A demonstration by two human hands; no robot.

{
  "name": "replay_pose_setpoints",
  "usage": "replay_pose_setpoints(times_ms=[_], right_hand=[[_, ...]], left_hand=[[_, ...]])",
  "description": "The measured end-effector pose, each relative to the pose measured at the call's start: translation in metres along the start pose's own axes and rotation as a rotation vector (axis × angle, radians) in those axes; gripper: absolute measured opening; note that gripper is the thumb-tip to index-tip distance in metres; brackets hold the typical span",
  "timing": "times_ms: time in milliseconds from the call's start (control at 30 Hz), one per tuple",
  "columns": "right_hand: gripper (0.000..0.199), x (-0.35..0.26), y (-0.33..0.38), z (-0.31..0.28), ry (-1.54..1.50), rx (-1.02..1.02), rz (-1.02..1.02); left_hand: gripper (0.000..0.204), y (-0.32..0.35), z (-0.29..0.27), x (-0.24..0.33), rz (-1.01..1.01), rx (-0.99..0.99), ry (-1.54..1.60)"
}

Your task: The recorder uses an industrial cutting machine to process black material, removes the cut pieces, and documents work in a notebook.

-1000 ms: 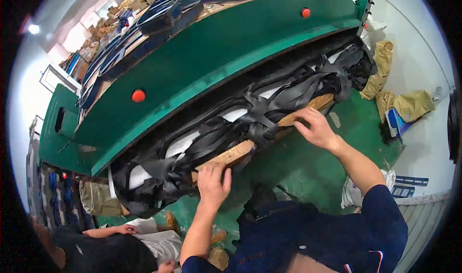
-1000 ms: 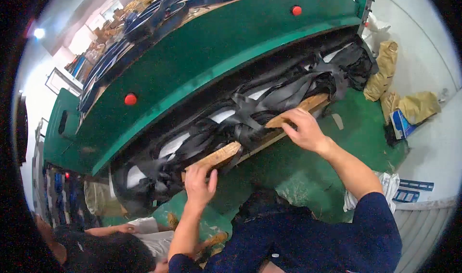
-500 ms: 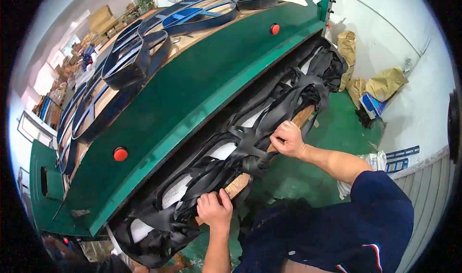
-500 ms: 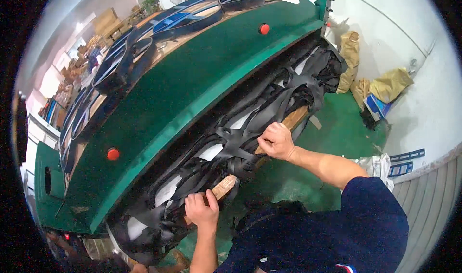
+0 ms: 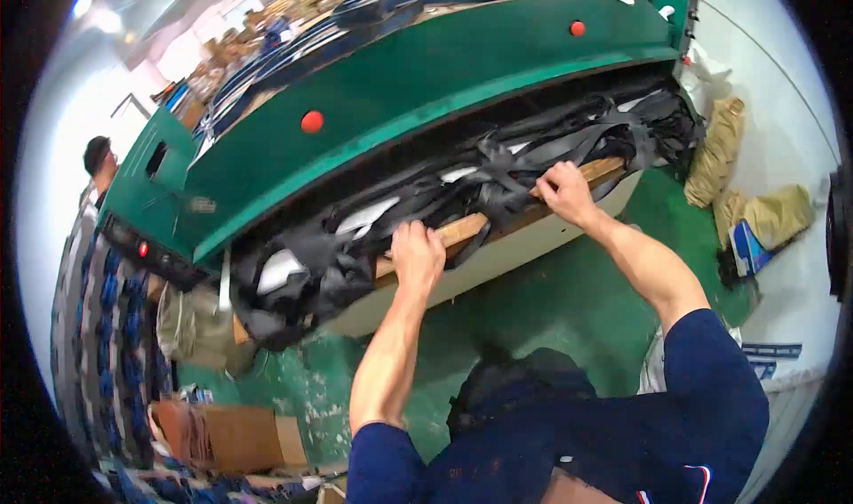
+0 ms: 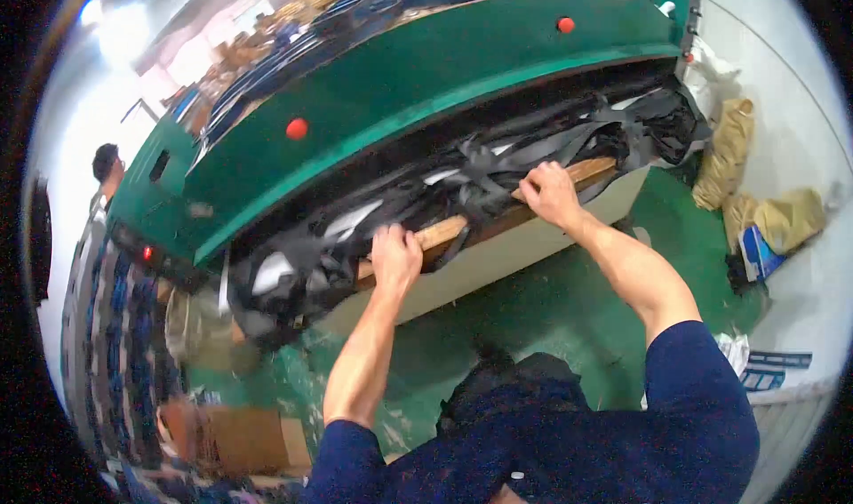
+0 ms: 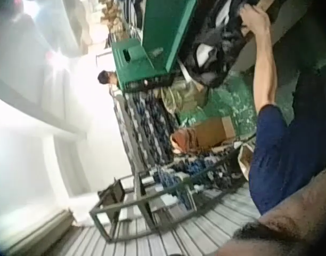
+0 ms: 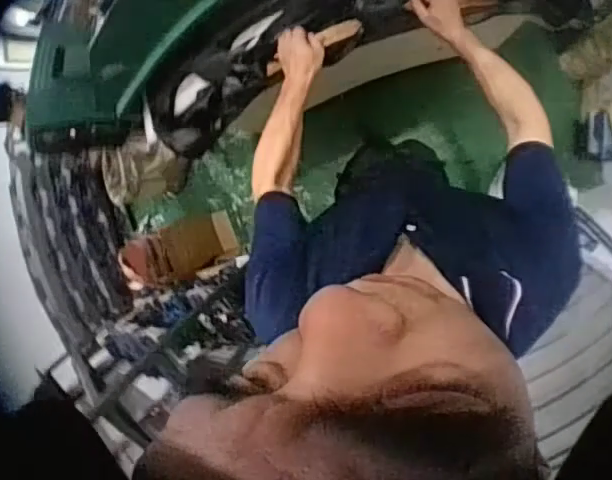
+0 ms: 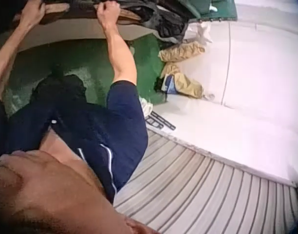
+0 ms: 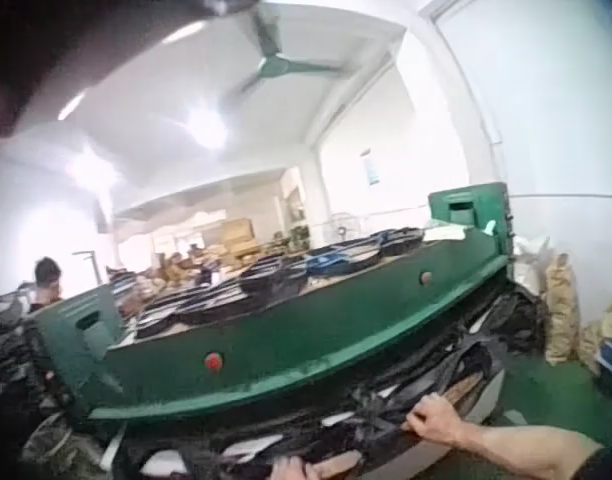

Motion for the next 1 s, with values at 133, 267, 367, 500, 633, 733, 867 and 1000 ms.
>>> replay_pose_setpoints(times_ms=[133, 267, 367, 500, 633, 733, 867, 1000], right_hand=[[0.015, 0.0, 0.003, -0.001, -0.052, -0.038, 0.01], [0.015, 0.004, 0.008, -0.004, -0.03, -0.117, 0.017], [0.011, 0.002, 0.005, -0.012, -0.069, -0.128, 0.03], [0.009, -0.005, 0.008, -0.019, -0.087, -0.067, -0.088], [0.004, -0.012, 0.005, -0.029, -0.116, -0.086, -0.104], [0.006, -0.017, 0.009, -0.037, -0.16, -0.082, -0.135], [0.009, -0.023, 0.019, -0.05, -0.166, -0.114, -0.115], [0.011, -0.03, 0.029, -0.062, -0.182, -0.157, -0.078]], left_hand=[[0.018, -0.002, -0.001, -0.003, -0.022, 0.022, -0.044], [0.018, 0.003, -0.007, 0.002, -0.014, 0.022, -0.05], [0.017, 0.006, -0.013, 0.008, -0.015, 0.034, -0.05], [0.017, 0.009, -0.017, 0.01, -0.052, 0.029, -0.042], [0.017, 0.015, -0.018, 0.016, -0.074, 0.033, -0.073], [0.016, 0.029, -0.019, 0.017, -0.051, 0.063, -0.065], [0.016, 0.044, -0.03, 0.03, -0.044, 0.03, -0.006], [0.016, 0.063, -0.036, 0.035, -0.056, -0.005, 0.027]])
Point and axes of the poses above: each hand's wrist, its own y-axis away from the middle knuckle, its own z-axis out of the palm, x = y × z, the point moved 6 cm from there along -y, towards the middle knuckle, and after that the axes turned 9 degrees about -z, right-handed, at the moved point
